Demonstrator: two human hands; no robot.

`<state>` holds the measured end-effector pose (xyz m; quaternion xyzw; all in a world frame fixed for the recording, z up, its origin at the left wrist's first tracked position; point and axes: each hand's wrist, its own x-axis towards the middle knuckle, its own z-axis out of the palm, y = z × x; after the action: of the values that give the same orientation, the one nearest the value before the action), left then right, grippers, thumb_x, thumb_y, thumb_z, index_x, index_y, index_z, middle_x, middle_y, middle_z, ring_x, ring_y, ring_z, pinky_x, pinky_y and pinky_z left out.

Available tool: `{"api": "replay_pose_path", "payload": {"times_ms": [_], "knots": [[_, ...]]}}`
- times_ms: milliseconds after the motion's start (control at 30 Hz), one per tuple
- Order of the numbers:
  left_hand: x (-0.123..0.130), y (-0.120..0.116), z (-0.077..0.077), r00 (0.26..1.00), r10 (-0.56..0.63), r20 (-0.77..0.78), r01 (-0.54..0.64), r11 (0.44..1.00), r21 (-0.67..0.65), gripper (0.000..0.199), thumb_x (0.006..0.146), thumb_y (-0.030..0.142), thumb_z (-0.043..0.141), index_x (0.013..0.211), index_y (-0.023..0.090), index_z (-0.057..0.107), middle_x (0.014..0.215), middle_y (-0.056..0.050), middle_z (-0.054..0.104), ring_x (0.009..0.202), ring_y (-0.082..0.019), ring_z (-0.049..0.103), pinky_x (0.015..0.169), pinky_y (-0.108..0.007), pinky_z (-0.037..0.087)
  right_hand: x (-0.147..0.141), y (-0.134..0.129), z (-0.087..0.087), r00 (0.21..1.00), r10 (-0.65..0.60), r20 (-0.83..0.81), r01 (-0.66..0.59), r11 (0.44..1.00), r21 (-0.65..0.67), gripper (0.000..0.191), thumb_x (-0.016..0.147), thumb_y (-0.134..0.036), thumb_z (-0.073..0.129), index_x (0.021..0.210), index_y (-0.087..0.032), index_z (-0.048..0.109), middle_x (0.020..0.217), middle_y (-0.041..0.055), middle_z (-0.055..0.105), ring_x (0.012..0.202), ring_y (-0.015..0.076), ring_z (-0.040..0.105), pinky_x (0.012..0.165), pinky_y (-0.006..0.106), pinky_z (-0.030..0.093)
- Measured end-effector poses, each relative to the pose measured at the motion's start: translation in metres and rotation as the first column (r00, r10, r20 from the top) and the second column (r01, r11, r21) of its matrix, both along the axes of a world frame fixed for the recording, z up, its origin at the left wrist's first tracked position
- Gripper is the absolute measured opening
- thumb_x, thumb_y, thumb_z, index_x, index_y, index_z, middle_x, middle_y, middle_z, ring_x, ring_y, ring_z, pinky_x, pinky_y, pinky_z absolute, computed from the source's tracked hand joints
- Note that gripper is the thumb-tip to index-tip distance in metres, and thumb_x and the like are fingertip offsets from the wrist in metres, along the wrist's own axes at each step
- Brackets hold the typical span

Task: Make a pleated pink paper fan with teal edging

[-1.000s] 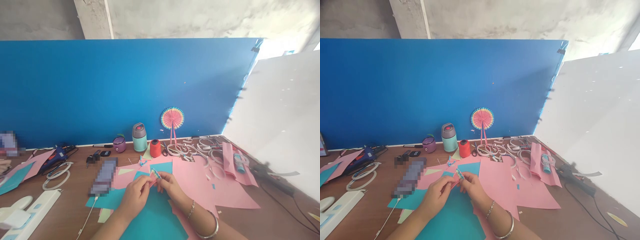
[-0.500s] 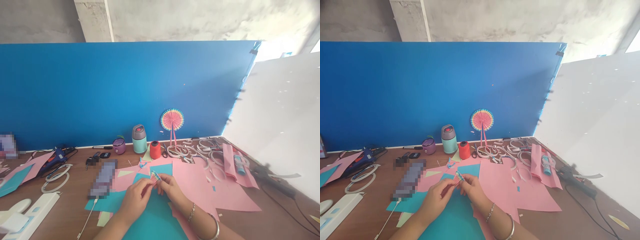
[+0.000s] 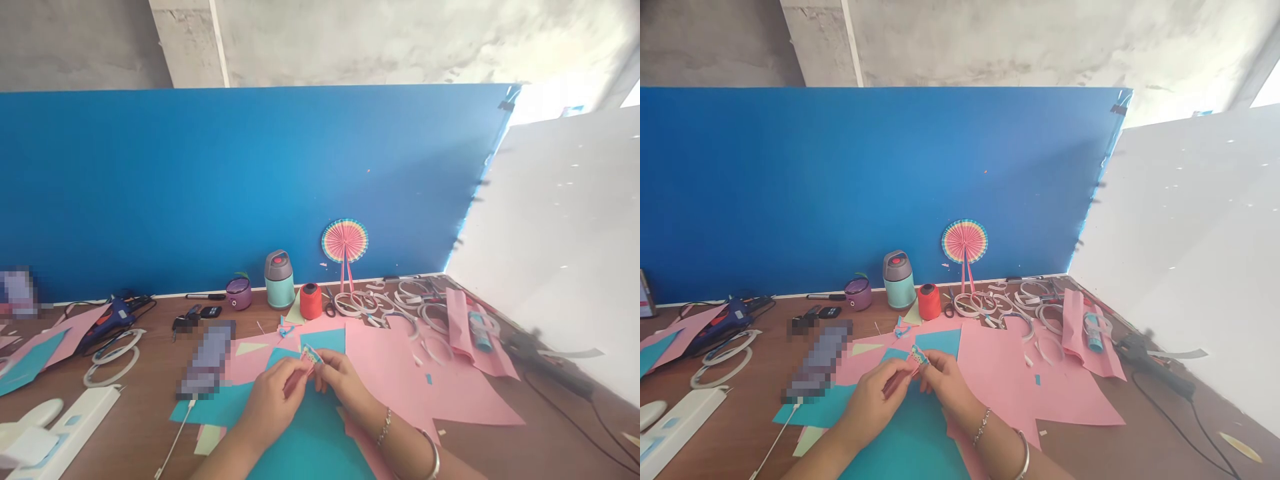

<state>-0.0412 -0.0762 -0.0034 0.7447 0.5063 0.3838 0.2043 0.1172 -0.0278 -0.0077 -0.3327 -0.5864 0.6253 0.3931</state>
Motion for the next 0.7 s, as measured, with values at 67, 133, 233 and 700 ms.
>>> {"api": "replay_pose_path", "payload": {"times_ms": [67, 133, 233, 700], "knots": [[-0.0002, 0.0003, -0.0009, 1.000, 0.007, 0.003, -0.007, 1.000, -0.006, 0.018, 0.091, 0.023, 0.043, 0.098, 0.025, 0.060, 0.093, -0.002, 0.068, 0.081, -0.015, 0.064, 0.073, -0.026, 0.051, 0.0000, 0.0002, -0.0003, 1.000, -0.003, -0.006, 0.003, 1.000, -0.003, 0.019, 0.069, -0.033, 0.054, 0.067, -0.016, 0.061, 0.055, -0.0024, 0.052, 0.049, 0.0101, 0.043, 0.051, 0.025, 0.036], [-0.0004, 0.0005, -0.0005, 1.000, 0.021, 0.006, -0.021, 1.000, -0.014, 0.020, 0.092, 0.025, 0.041, 0.098, 0.026, 0.060, 0.093, -0.002, 0.069, 0.081, -0.015, 0.064, 0.073, -0.026, 0.051, -0.0001, 0.0000, -0.0007, 1.000, -0.002, -0.008, 0.002, 1.000, -0.004, 0.019, 0.069, -0.033, 0.054, 0.068, -0.016, 0.061, 0.055, -0.0023, 0.052, 0.049, 0.0101, 0.043, 0.051, 0.024, 0.035], [-0.0003, -0.0001, 0.0018, 0.999, 0.032, 0.013, -0.031, 0.999, -0.037, 0.019, 0.092, 0.028, 0.043, 0.099, 0.026, 0.060, 0.093, -0.002, 0.069, 0.082, -0.016, 0.065, 0.074, -0.026, 0.052, -0.0003, -0.0004, -0.0009, 1.000, -0.002, -0.007, 0.002, 1.000, 0.000, 0.019, 0.070, -0.034, 0.054, 0.068, -0.016, 0.061, 0.051, -0.0036, 0.049, 0.049, 0.0099, 0.043, 0.051, 0.024, 0.035], [0.0007, 0.0006, 0.0007, 0.999, 0.035, 0.034, -0.034, 0.998, -0.048, 0.017, 0.088, 0.023, 0.045, 0.097, 0.025, 0.060, 0.089, -0.002, 0.070, 0.077, -0.015, 0.065, 0.067, -0.024, 0.052, -0.0001, 0.0005, -0.0033, 1.000, 0.004, -0.005, -0.004, 1.000, -0.007, 0.021, 0.071, -0.037, 0.057, 0.069, -0.016, 0.061, 0.058, -0.0019, 0.054, 0.050, 0.0097, 0.043, 0.051, 0.024, 0.036]]}}
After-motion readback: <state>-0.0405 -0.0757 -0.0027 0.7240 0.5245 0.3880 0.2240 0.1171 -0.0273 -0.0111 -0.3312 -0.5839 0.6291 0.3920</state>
